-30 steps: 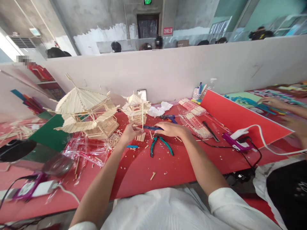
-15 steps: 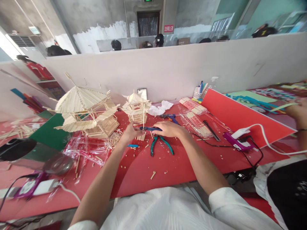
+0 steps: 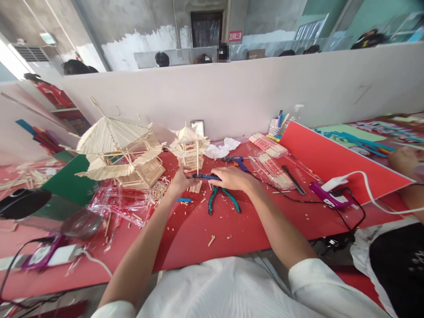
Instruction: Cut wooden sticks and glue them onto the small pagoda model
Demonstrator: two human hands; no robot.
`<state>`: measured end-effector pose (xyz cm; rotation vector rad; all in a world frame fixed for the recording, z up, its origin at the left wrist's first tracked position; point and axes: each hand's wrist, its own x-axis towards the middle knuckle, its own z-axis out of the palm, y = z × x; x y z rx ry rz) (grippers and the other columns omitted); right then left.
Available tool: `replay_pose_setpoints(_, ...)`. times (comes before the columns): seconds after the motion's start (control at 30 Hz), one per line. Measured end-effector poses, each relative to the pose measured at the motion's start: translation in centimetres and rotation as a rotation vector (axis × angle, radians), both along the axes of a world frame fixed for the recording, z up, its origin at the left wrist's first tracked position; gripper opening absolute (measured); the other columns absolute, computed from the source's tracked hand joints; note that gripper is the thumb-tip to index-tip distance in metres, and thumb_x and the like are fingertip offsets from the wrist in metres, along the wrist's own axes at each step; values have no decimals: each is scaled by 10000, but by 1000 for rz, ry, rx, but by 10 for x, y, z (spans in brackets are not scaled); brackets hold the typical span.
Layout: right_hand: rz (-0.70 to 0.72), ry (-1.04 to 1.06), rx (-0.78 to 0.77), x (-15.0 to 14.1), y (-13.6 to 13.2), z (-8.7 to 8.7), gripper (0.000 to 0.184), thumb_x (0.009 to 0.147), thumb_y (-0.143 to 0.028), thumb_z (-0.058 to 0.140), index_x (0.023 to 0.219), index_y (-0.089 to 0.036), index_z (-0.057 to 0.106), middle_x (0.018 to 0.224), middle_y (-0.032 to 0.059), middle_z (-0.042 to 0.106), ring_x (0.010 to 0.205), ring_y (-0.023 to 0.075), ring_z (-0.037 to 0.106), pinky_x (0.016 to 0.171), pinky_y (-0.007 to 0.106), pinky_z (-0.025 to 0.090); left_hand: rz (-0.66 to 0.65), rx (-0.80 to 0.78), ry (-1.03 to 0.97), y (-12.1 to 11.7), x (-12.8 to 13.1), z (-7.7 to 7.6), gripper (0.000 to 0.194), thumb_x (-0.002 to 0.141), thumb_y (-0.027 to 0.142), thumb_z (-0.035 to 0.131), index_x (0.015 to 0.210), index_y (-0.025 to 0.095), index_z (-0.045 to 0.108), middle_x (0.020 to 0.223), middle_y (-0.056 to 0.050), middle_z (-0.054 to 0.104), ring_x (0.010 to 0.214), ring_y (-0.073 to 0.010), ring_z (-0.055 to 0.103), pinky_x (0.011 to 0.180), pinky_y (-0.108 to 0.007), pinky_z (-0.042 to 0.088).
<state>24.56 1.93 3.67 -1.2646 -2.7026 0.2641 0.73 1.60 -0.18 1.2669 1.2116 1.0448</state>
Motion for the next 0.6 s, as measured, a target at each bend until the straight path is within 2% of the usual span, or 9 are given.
replay_pose_setpoints(0.3, -8, -38, -28, 5, 0, 3, 445, 982, -595, 400, 1129, -231, 610, 1101, 112, 713, 944, 301, 673, 733, 337, 440, -31, -22, -33, -5, 5, 7, 703, 559, 256, 920, 1053, 201, 424, 671, 55, 674, 714, -189, 727, 775, -349, 567)
replay_pose_setpoints(0.6, 5, -46, -66, 9, 1, 8, 442, 979, -584, 403, 1147, -227, 603, 1090, 107, 714, 939, 287, 671, 710, 319, 422, -24, -24, -89, -5, 8, 5, 642, 604, 204, 905, 1043, 188, 438, 652, 56, 671, 702, -181, 730, 821, -377, 579)
